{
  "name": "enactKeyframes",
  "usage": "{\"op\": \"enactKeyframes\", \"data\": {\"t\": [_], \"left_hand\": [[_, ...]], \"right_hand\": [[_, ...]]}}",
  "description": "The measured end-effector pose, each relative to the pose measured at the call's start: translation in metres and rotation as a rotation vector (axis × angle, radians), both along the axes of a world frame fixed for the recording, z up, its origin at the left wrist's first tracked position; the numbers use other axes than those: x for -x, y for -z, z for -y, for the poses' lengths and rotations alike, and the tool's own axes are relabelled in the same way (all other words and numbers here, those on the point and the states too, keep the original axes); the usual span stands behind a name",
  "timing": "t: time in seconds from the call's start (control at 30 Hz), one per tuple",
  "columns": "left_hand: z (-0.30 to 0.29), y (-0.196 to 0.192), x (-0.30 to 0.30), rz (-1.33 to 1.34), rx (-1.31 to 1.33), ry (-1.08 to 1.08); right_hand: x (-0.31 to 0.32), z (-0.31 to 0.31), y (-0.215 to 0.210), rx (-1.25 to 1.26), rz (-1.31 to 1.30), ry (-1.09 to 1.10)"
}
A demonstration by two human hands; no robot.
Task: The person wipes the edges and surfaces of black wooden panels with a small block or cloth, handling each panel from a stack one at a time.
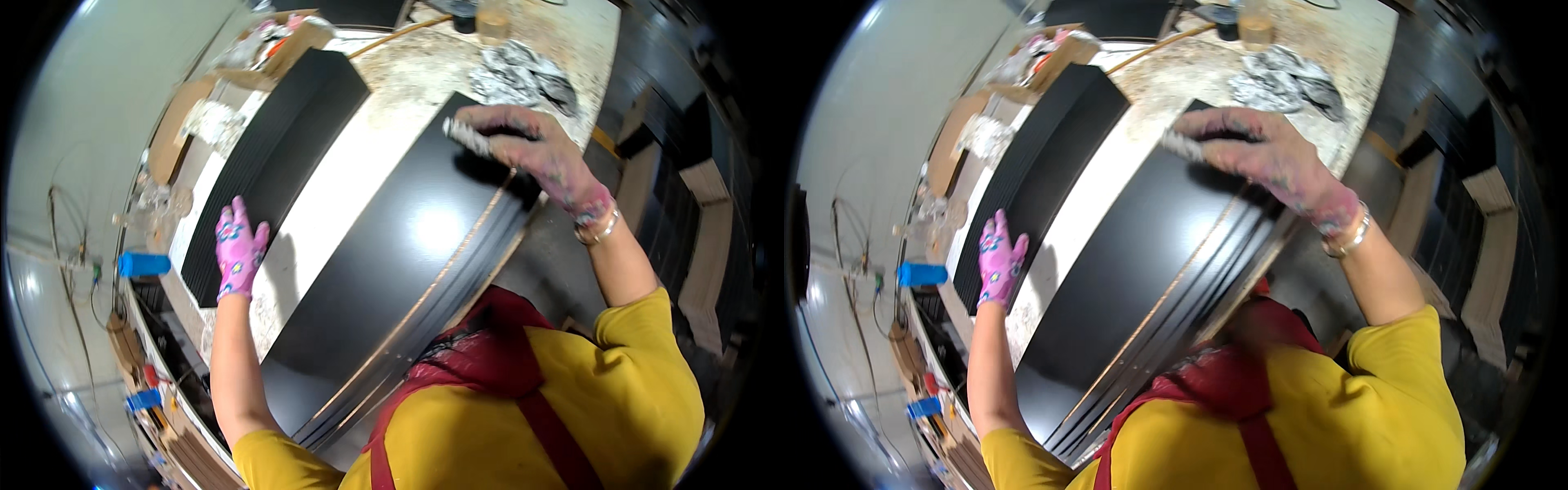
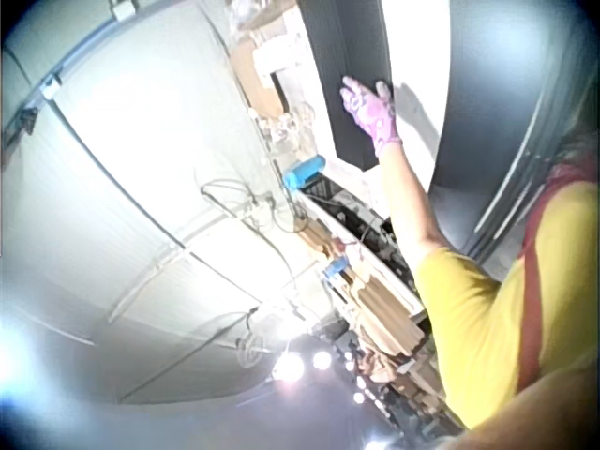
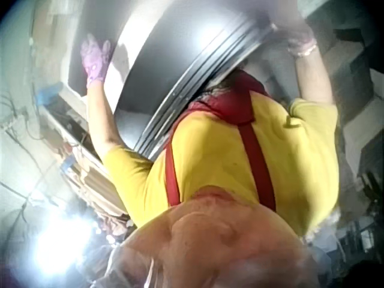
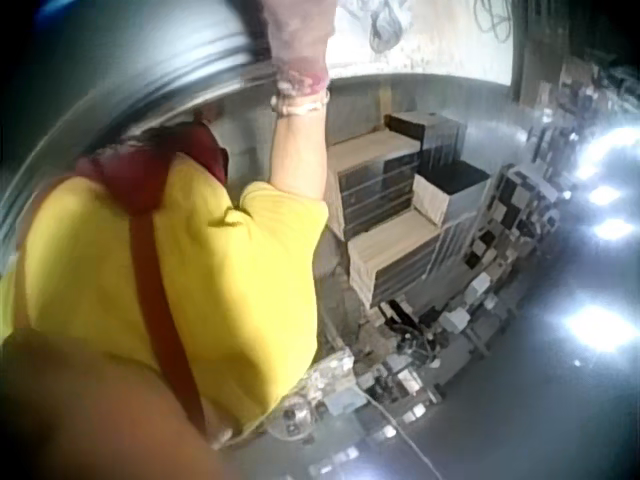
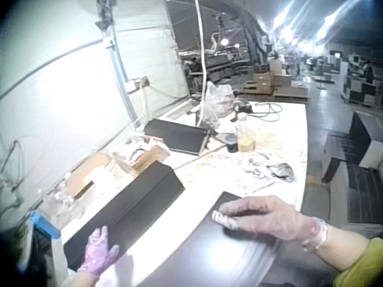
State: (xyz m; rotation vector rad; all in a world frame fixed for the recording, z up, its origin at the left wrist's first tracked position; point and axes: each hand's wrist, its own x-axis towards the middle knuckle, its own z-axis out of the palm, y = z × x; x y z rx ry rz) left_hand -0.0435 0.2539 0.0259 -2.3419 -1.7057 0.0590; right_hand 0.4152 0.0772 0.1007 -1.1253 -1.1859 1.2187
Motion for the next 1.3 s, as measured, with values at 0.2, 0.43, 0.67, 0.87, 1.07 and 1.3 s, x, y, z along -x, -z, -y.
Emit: {"op": "enactKeyframes", "data": {"t": [0.2, 0.43, 0.67, 0.87, 1.07, 1.3], "left_hand": [[0.009, -0.004, -0.022, -0.139, -0.047, -0.041], [0.006, -0.015, -0.030, 0.060, -0.032, -0.047], [0.006, -0.006, -0.018, -0.001, -0.027, 0.055], [-0.008, 0.030, 0.011, 0.335, -0.101, 0.092], [0.015, -0.047, -0.013, 0.177, -0.183, 0.087], [0.099, -0.225, -0.011, 0.623, 0.163, -0.085]], "right_hand": [[-0.025, 0.006, 0.025, -0.172, -0.451, 0.080], [-0.033, 0.005, 0.049, -0.300, -0.737, 0.089], [-0.030, 0.005, 0.040, -0.258, -0.649, 0.052], [-0.031, -0.001, 0.040, -0.240, -0.645, -0.009], [-0.036, -0.004, 0.055, -0.222, -0.743, 0.010], [-0.072, 0.012, 0.040, -0.268, -0.679, 0.360]]}}
